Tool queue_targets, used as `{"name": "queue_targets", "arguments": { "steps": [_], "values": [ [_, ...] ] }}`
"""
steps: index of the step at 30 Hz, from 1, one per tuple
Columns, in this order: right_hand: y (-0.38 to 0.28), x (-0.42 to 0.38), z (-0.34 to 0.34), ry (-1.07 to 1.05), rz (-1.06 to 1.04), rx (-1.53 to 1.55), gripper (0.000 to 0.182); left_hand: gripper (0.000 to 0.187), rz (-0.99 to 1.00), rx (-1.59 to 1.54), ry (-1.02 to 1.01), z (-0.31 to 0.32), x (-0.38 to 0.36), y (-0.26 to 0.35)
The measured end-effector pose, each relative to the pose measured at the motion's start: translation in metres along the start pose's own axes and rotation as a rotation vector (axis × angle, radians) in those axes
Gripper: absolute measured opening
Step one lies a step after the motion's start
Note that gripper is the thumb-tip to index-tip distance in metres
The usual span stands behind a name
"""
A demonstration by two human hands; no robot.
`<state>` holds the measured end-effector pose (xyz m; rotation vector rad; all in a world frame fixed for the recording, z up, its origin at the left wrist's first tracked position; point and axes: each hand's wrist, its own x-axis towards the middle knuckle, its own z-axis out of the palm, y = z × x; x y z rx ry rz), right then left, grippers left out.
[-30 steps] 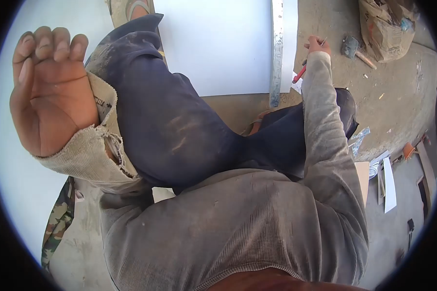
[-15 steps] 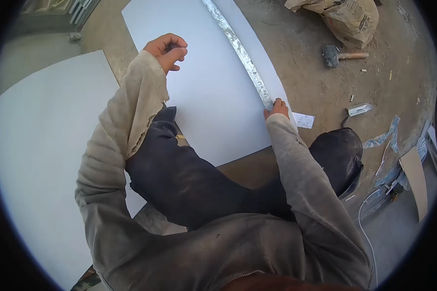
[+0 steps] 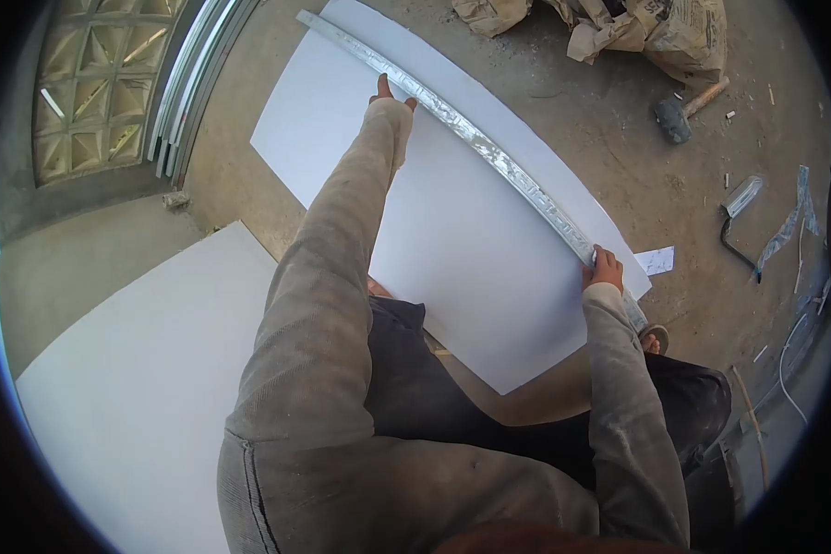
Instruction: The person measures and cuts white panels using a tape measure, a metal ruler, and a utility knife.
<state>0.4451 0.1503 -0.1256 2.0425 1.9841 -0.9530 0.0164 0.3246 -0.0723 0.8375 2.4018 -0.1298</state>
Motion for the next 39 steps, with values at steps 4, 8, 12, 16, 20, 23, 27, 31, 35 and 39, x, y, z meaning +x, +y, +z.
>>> {"name": "queue_targets", "arguments": {
  "steps": [4,8,12,16,20,23,27,31,35,39],
  "values": [
    [-0.014,-0.008,0.007,0.009,0.143,0.029,0.049,0.079,-0.009,-0.117,0.095,-0.018,0.057,-0.004],
    [-0.004,-0.003,0.025,0.098,0.151,-0.045,0.050,0.081,-0.019,-0.359,0.152,-0.025,0.160,-0.036],
    [0.011,0.000,0.039,0.177,0.133,-0.046,0.052,0.080,0.131,-0.280,0.070,-0.051,0.167,-0.031],
    [0.012,0.002,0.041,0.237,0.121,-0.033,0.050,0.080,0.161,-0.241,0.084,-0.059,0.177,-0.029],
    [0.019,-0.002,0.048,0.292,0.092,-0.034,0.051,0.078,0.194,-0.213,0.132,-0.053,0.184,-0.022],
    [0.021,0.001,0.045,0.293,0.073,-0.042,0.051,0.077,0.227,-0.263,0.163,-0.046,0.194,-0.024],
    [0.018,-0.001,0.045,0.269,0.089,-0.020,0.052,0.076,0.222,-0.264,0.201,-0.044,0.195,-0.024],
    [0.032,0.001,0.053,0.294,0.061,-0.111,0.053,0.074,0.182,-0.306,0.189,-0.043,0.194,-0.021],
    [0.023,0.000,0.044,0.257,0.056,-0.069,0.054,0.072,0.168,-0.296,0.187,-0.044,0.193,-0.023],
    [0.025,-0.001,0.047,0.268,0.046,-0.077,0.054,0.070,0.180,-0.292,0.224,-0.038,0.199,-0.028]
  ]
}}
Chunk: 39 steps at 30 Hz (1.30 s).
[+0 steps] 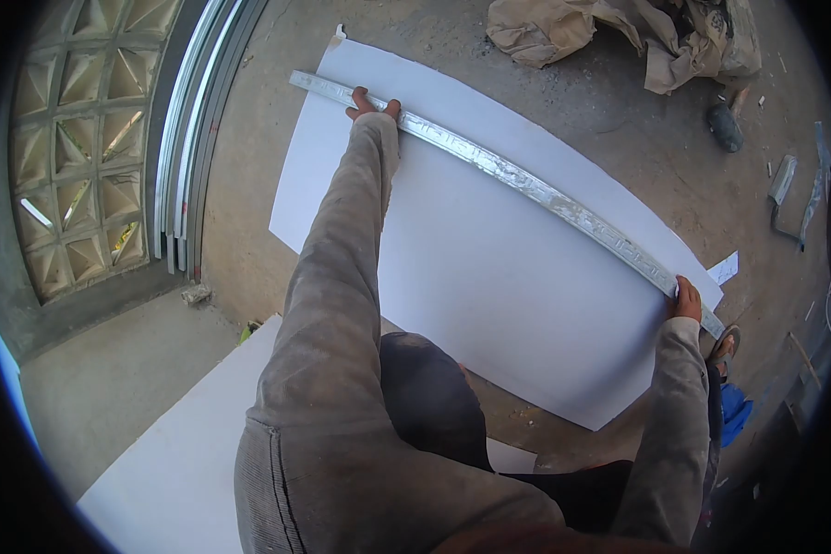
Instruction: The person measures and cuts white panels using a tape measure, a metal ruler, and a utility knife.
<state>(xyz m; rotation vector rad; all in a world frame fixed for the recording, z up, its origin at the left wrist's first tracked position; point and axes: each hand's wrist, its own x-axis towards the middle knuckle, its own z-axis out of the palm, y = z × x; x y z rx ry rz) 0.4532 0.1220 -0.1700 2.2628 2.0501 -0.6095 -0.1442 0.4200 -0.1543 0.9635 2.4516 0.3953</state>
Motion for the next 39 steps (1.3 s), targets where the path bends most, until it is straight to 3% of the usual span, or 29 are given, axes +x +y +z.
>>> {"name": "queue_targets", "arguments": {
  "steps": [9,12,23,39],
  "values": [
    [-0.006,0.000,-0.006,0.006,-0.008,0.013,0.050,0.071,0.046,-0.107,-0.004,0.005,0.009,-0.015],
    [-0.006,-0.001,-0.002,0.020,-0.012,0.011,0.050,0.071,0.152,-0.140,0.028,0.003,0.006,-0.017],
    [-0.009,0.000,-0.007,0.024,-0.029,0.007,0.053,0.071,0.019,-0.093,0.029,0.005,0.005,-0.006],
    [-0.009,-0.002,-0.008,0.031,-0.032,-0.022,0.053,0.070,0.016,-0.047,0.009,0.005,0.010,-0.011]
  ]
}}
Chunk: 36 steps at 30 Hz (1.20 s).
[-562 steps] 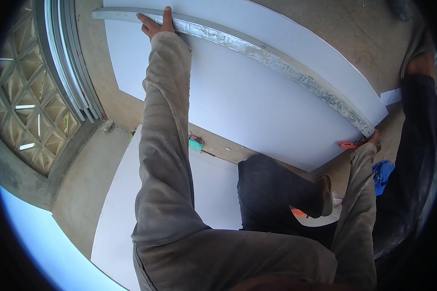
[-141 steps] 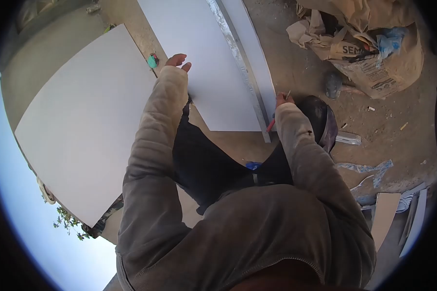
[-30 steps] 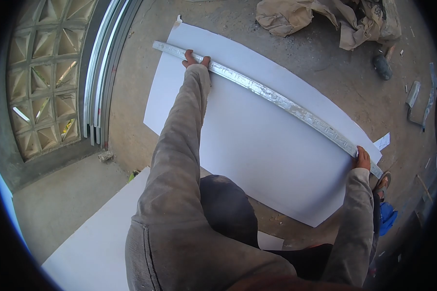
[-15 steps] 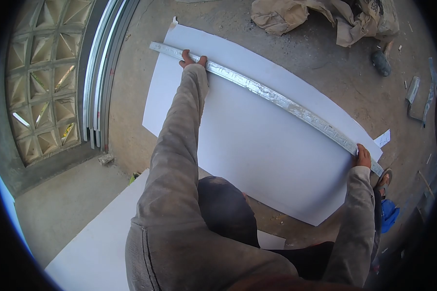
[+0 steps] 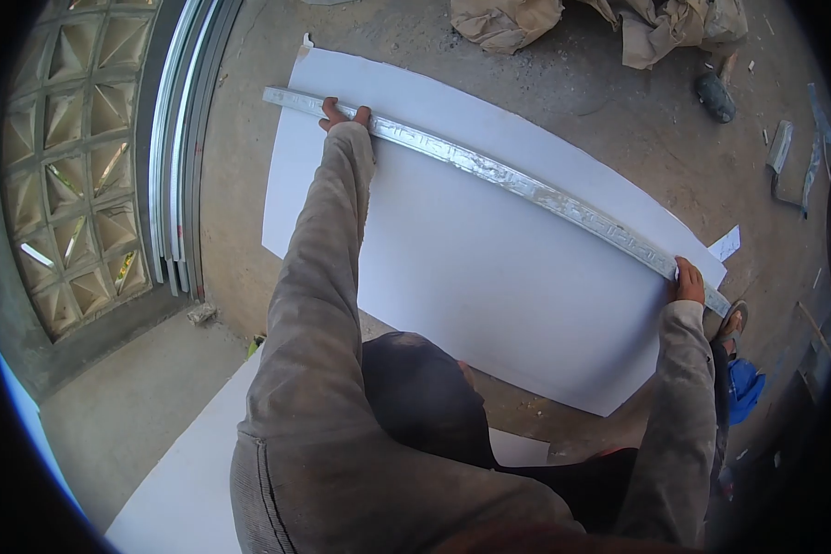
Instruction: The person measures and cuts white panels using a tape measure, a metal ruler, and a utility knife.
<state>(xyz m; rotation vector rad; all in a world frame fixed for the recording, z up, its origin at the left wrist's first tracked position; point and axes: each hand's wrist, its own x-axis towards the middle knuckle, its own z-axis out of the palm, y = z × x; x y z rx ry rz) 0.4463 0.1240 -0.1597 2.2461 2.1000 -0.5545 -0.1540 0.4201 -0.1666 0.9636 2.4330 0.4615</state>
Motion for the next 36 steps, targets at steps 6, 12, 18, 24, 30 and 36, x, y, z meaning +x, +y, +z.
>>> {"name": "queue_targets", "arguments": {
  "steps": [6,12,18,24,30,36],
  "values": [
    [-0.005,0.001,-0.003,0.004,0.006,0.010,0.052,0.071,0.057,-0.009,0.015,-0.002,-0.006,0.000],
    [-0.007,0.001,-0.006,0.009,0.017,0.001,0.052,0.071,0.061,-0.013,0.036,0.002,-0.002,0.002],
    [-0.009,0.000,-0.004,0.007,0.034,0.008,0.051,0.071,0.029,0.029,0.049,0.008,0.006,-0.004],
    [-0.006,0.001,-0.001,0.002,0.049,0.007,0.050,0.071,0.012,0.049,0.048,0.011,0.016,-0.006],
    [-0.026,0.001,-0.015,0.022,0.075,0.033,0.046,0.072,0.017,0.009,0.111,0.013,0.011,-0.005],
    [-0.033,-0.005,-0.029,0.099,0.186,0.141,0.048,0.071,0.027,-0.035,0.119,0.021,0.046,-0.029]
  ]
}}
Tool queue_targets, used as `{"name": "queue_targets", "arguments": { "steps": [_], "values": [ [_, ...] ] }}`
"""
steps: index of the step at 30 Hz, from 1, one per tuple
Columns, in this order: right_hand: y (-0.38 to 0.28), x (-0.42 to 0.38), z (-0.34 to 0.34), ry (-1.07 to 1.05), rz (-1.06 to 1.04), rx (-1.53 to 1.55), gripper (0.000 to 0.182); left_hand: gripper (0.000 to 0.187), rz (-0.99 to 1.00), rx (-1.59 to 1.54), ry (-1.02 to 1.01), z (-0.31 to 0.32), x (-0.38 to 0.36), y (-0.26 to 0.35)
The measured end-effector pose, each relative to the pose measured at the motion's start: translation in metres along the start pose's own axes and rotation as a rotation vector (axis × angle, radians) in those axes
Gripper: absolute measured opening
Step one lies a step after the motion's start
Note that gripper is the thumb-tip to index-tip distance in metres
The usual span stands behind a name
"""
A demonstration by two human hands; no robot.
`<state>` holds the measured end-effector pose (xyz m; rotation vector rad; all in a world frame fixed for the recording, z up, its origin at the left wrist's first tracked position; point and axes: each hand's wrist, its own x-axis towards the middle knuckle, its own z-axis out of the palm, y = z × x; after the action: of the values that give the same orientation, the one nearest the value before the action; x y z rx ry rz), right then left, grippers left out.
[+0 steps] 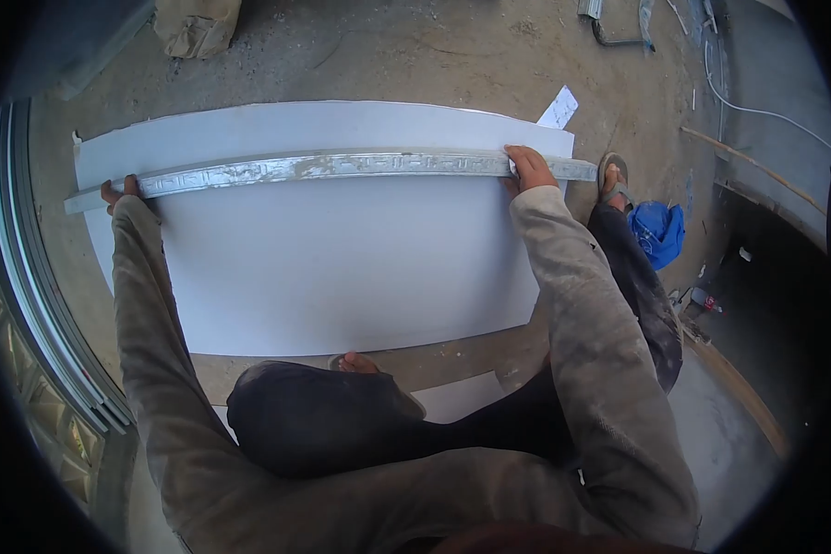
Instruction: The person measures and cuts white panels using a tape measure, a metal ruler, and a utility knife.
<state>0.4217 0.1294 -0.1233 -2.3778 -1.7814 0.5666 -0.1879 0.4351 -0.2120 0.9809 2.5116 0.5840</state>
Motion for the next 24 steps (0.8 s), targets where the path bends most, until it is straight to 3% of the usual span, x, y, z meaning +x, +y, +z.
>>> {"name": "queue_targets", "arguments": {
  "steps": [2,5,6,12,16,24],
  "values": [
    [0.025,-0.011,0.001,0.015,0.075,0.119,0.050,0.071,-0.007,-0.016,-0.002,0.000,-0.001,0.000],
    [0.109,-0.038,0.005,0.250,0.225,0.137,0.054,0.071,0.010,-0.023,0.029,0.007,0.020,-0.016],
    [0.125,-0.043,-0.003,0.221,0.157,0.046,0.055,0.071,0.009,-0.017,0.035,0.007,0.023,-0.018],
    [0.114,-0.029,-0.024,0.027,0.108,-0.256,0.051,0.070,0.017,0.006,-0.037,0.000,0.003,-0.003],
    [0.155,-0.017,0.004,-0.106,0.111,-0.136,0.052,0.072,0.011,0.020,-0.002,-0.001,0.000,-0.001],
    [0.173,-0.027,0.017,0.025,-0.025,-0.218,0.053,0.071,-0.024,0.065,-0.023,-0.005,-0.014,0.015]
  ]
}}
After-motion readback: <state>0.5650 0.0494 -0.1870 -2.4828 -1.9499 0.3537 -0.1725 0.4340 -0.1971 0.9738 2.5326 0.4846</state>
